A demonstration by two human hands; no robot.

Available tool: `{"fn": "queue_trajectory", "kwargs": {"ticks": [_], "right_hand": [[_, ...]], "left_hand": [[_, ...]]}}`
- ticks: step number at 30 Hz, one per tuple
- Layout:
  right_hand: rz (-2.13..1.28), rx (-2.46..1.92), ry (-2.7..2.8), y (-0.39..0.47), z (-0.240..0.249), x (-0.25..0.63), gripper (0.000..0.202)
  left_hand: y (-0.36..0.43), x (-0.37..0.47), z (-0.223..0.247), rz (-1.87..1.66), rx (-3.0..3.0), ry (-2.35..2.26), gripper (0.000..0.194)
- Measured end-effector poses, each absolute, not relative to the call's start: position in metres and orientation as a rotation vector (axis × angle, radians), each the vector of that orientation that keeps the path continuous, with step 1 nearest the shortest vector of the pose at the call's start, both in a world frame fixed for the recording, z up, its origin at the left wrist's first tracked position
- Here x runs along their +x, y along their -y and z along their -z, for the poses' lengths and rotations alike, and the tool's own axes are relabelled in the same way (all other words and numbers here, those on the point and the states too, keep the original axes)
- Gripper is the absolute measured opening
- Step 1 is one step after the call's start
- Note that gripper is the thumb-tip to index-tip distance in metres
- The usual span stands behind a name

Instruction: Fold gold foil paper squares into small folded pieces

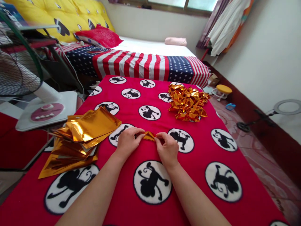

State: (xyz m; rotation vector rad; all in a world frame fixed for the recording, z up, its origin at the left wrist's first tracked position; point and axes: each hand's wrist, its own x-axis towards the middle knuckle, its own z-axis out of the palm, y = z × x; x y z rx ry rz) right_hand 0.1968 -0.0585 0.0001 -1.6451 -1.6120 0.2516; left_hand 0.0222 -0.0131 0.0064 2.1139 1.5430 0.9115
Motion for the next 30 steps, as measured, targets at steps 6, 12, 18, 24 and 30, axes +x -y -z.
{"fn": "queue_trajectory", "kwargs": {"ticks": [6,12,18,24,30], "right_hand": [[-0.257,-1.642,1.625,0.0572,0.0009,0.1956,0.009],[-0.236,-1.687,1.637,0.056,-0.001,0.1952,0.007],[-0.186,-1.769,1.673,0.0548,-0.0031,0.1945,0.01],[-0.143,-1.843,1.69,0.0537,-0.0046,0.1921,0.009],[-0.12,-1.867,1.704,0.0531,-0.0042,0.191,0.007]], "left_hand": [[0.0127,0.0234,-0.0058,-0.898,2.074,-1.573,0.012],[0.0136,0.0237,-0.0039,-0.918,2.04,-1.578,0.013],[0.016,0.0259,-0.0037,-0.936,2.054,-1.595,0.011],[0.0177,0.0285,-0.0045,-0.923,2.1,-1.633,0.011],[0.0186,0.0304,-0.0051,-0.911,2.139,-1.649,0.009]]}}
